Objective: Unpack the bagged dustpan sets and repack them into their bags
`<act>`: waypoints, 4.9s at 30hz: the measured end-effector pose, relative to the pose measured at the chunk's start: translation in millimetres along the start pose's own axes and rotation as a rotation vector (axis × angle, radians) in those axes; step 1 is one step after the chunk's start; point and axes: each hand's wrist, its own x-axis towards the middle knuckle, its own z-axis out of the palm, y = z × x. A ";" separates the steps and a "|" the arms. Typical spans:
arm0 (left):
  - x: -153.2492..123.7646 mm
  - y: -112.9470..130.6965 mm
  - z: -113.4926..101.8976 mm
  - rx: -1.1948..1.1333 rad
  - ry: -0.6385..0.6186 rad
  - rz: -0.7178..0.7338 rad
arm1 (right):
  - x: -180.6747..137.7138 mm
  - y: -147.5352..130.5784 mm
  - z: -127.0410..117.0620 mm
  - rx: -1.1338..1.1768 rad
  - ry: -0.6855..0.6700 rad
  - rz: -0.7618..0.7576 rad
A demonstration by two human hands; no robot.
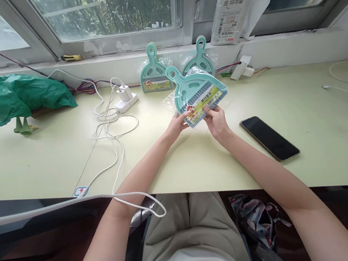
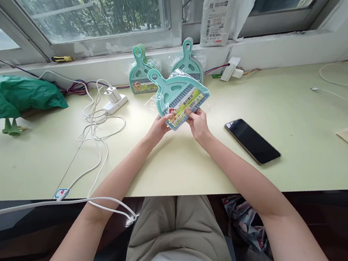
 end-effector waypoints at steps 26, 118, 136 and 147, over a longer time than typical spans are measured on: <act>-0.9 2.8 -6.8 0.175 0.076 0.020 | 7.0 1.5 -4.4 -0.006 0.036 0.116; 1.4 19.7 -54.7 0.162 -0.283 -0.326 | 35.8 -8.1 -50.2 -1.017 -0.097 -0.566; -5.7 27.0 -49.2 0.334 -0.256 -0.302 | 46.3 6.6 -67.1 -0.476 -0.163 0.155; -1.0 14.9 -42.8 0.452 -0.125 -0.146 | 49.8 6.1 -69.7 -0.497 -0.062 0.067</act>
